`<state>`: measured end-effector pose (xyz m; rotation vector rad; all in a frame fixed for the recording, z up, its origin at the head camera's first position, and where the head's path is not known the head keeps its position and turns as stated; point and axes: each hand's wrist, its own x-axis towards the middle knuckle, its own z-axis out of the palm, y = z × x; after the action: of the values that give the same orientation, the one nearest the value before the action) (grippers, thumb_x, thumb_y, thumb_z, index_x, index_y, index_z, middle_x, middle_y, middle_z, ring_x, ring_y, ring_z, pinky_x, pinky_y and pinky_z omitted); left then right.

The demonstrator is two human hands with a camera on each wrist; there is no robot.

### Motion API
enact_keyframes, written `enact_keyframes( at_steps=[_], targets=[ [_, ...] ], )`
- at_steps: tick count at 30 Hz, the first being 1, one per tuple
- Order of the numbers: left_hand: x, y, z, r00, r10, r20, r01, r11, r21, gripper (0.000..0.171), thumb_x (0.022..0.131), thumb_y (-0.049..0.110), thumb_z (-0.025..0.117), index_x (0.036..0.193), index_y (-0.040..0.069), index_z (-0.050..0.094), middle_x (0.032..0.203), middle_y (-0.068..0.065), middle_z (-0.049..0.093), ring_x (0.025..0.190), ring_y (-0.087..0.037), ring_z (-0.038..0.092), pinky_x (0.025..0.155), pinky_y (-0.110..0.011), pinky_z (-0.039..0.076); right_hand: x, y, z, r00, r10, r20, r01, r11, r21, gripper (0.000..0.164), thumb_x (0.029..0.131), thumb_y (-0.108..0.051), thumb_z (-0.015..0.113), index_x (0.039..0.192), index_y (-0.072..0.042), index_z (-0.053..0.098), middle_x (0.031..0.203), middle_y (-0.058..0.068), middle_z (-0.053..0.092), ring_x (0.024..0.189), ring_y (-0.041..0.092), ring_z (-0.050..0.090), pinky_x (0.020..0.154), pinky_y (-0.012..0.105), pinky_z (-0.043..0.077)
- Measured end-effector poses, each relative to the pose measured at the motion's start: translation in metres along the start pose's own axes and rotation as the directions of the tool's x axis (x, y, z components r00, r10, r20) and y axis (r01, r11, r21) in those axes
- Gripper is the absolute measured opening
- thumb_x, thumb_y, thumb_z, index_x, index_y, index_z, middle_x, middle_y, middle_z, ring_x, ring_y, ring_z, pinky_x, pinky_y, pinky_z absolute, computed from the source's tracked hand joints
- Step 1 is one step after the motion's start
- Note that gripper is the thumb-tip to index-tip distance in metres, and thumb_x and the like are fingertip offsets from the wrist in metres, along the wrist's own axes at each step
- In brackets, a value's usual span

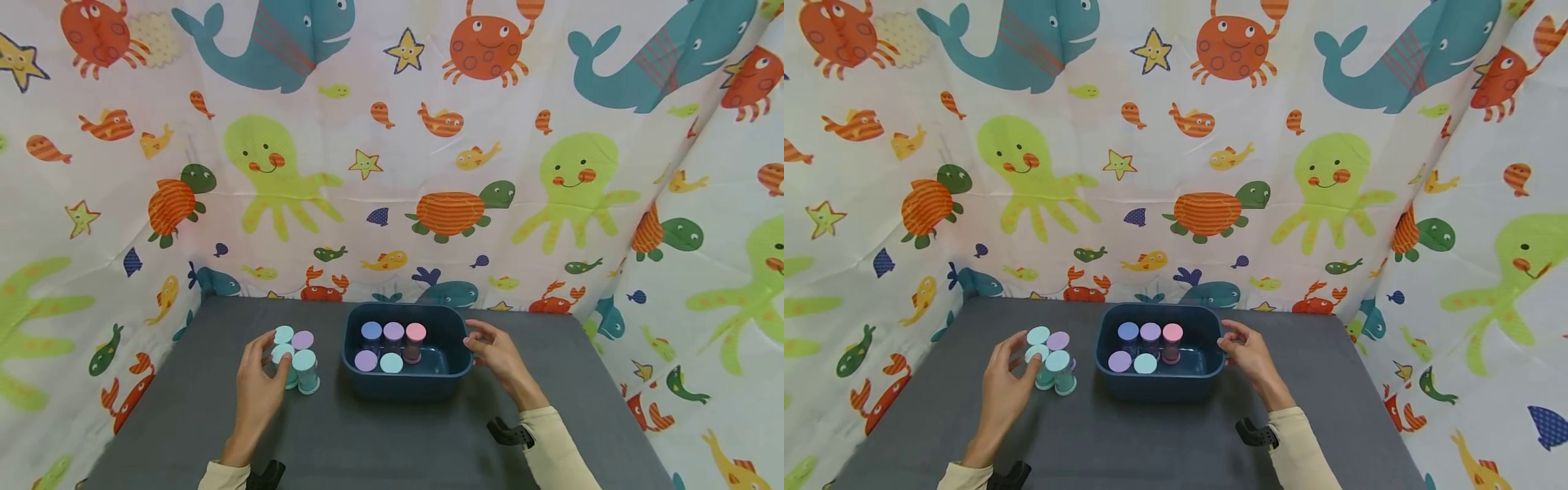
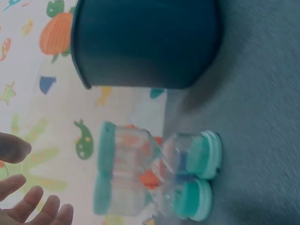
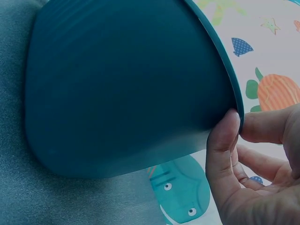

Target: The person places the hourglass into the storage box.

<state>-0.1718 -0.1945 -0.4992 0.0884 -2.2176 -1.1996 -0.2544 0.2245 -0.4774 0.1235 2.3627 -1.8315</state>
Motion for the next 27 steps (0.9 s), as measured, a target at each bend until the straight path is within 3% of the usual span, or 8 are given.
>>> enact_keyframes(
  at_steps=[9, 17, 27],
  targets=[
    [-0.001, -0.027, -0.005, 0.996, -0.050, 0.068, 0.047, 0.998, 0.052, 0.054, 0.087, 0.008, 0.072, 0.136, -0.001, 0.051, 0.129, -0.020, 0.055, 0.121, -0.033, 0.055, 0.092, -0.049, 0.049, 0.000, -0.004, 0.002, 1.000, -0.006, 0.002, 0.006, 1.000, -0.005, 0.042, 0.098, -0.015, 0.060, 0.139, -0.013, 0.053, 0.101, 0.005, 0.055, 0.089, 0.022, 0.054, 0.073, 0.033, 0.054],
    [-0.004, -0.041, -0.001, 0.979, -0.133, 0.155, 0.127, 0.991, 0.045, 0.059, 0.090, 0.014, 0.071, 0.141, -0.002, 0.046, 0.137, -0.023, 0.053, 0.128, -0.036, 0.052, 0.099, -0.048, 0.046, -0.001, 0.000, 0.001, 1.000, 0.003, -0.010, -0.003, 1.000, 0.012, 0.041, 0.098, -0.013, 0.060, 0.138, -0.012, 0.053, 0.100, 0.006, 0.054, 0.086, 0.022, 0.054, 0.070, 0.033, 0.053],
    [-0.005, -0.050, 0.007, 0.967, -0.159, 0.199, 0.157, 0.987, 0.029, 0.061, 0.092, 0.017, 0.069, 0.144, -0.001, 0.041, 0.141, -0.026, 0.050, 0.129, -0.042, 0.051, 0.099, -0.051, 0.047, -0.001, 0.003, 0.002, 1.000, 0.002, -0.010, -0.002, 1.000, 0.031, 0.041, 0.097, -0.013, 0.061, 0.137, -0.013, 0.054, 0.095, 0.003, 0.054, 0.082, 0.020, 0.053, 0.068, 0.034, 0.054]
  ],
)
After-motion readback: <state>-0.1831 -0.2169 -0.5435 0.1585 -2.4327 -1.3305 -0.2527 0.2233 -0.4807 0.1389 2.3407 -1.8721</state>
